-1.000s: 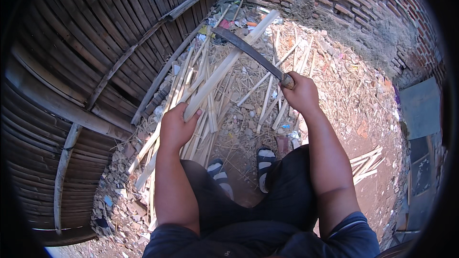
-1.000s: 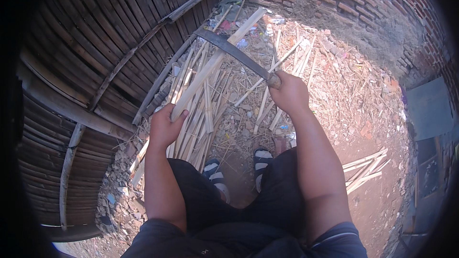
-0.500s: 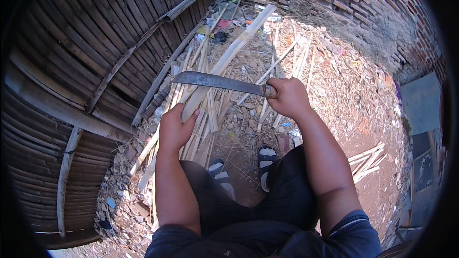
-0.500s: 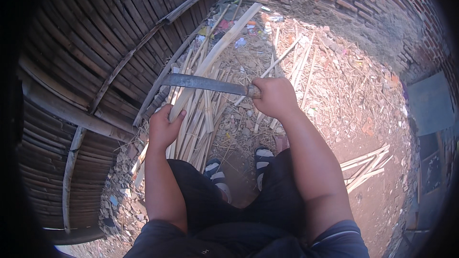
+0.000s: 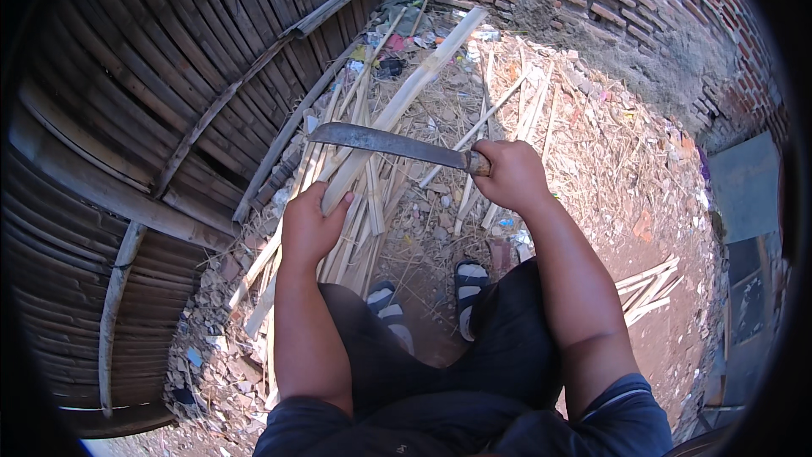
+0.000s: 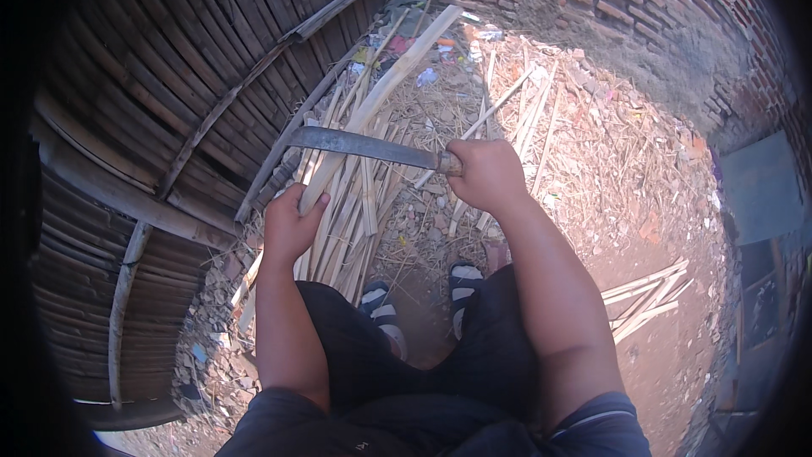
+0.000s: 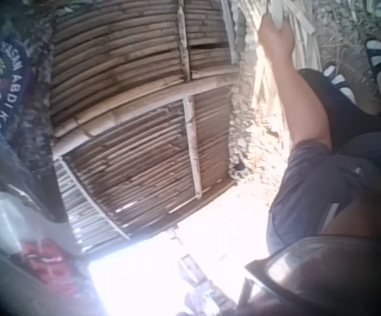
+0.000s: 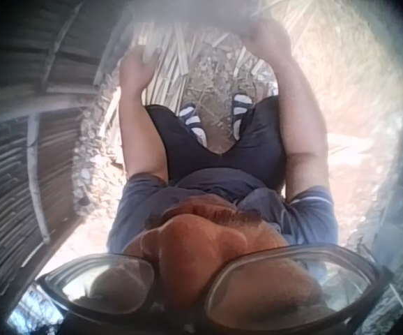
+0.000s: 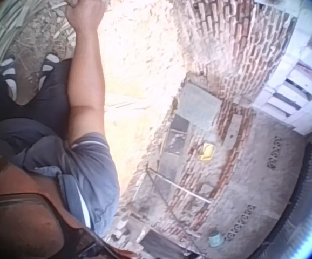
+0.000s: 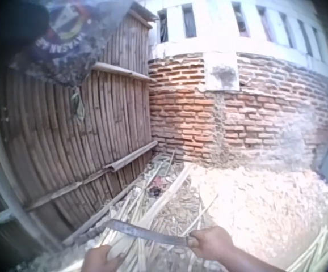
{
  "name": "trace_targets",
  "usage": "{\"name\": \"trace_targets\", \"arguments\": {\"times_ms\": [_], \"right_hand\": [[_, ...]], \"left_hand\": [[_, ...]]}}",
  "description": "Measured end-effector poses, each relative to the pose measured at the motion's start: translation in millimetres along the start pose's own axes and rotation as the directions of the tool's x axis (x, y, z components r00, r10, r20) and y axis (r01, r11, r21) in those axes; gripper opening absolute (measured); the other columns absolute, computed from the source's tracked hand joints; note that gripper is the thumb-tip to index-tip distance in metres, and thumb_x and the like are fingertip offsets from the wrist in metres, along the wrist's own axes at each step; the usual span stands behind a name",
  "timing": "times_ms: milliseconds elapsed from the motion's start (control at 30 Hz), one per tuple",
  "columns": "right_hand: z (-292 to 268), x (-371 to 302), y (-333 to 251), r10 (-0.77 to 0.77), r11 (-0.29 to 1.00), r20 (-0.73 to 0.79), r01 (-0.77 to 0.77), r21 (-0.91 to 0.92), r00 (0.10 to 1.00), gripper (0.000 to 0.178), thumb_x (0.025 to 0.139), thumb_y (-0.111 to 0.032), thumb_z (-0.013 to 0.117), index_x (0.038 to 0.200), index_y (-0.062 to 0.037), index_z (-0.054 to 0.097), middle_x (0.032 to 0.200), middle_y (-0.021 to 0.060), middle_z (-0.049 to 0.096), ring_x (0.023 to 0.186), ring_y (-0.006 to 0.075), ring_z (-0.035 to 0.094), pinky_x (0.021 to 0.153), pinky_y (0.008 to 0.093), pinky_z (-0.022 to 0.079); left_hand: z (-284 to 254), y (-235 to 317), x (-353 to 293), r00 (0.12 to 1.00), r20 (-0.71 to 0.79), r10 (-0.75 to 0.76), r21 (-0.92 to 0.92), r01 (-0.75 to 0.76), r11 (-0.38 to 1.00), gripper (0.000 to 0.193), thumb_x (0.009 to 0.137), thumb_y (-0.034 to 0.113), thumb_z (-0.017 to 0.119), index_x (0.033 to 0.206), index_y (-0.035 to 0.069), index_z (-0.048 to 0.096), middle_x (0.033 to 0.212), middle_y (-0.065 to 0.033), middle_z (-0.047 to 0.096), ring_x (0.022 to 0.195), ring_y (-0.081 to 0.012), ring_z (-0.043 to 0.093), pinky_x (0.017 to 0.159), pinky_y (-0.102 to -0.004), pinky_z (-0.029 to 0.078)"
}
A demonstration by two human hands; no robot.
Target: The person shaves and splits thin pieces of bamboo with a machete while sitting on the ground.
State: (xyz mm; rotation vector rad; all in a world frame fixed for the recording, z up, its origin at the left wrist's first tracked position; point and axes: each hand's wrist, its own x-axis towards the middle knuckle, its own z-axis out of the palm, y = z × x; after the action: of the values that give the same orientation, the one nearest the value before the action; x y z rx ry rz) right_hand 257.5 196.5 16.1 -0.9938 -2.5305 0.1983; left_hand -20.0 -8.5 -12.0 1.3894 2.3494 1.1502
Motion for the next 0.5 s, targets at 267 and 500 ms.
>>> {"name": "trace_targets", "arguments": {"times_ms": [267, 500], "right_hand": [[-10, 0, 6, 0.077, 0.997, -0.052, -0.077, 0.008, 0.996, 0.027, 0.081, -0.024, 0.079, 0.107, -0.0132, 0.076, 0.085, 0.0136, 0.075, 0.084, 0.0386, 0.074, 0.077, 0.0504, 0.059], [-19, 1, 29, 0.377, 0.926, -0.101, -0.370, 0.078, 0.921, 0.034, 0.089, -0.028, 0.077, 0.120, -0.0151, 0.077, 0.098, 0.0175, 0.079, 0.094, 0.0396, 0.076, 0.082, 0.0509, 0.059]], "left_hand": [[-3, -1, 0, 0.999, 0.033, -0.018, -0.005, 0.018, 1.000, 0.034, 0.095, 0.027, 0.084, 0.108, -0.002, 0.075, 0.092, -0.0197, 0.077, 0.084, -0.0282, 0.077, 0.078, -0.0395, 0.057], [-2, 4, 0, 0.993, 0.095, -0.065, -0.046, 0.070, 0.996, 0.033, 0.095, 0.026, 0.084, 0.109, -0.002, 0.075, 0.089, -0.0181, 0.078, 0.081, -0.0234, 0.075, 0.076, -0.0380, 0.056]]}}
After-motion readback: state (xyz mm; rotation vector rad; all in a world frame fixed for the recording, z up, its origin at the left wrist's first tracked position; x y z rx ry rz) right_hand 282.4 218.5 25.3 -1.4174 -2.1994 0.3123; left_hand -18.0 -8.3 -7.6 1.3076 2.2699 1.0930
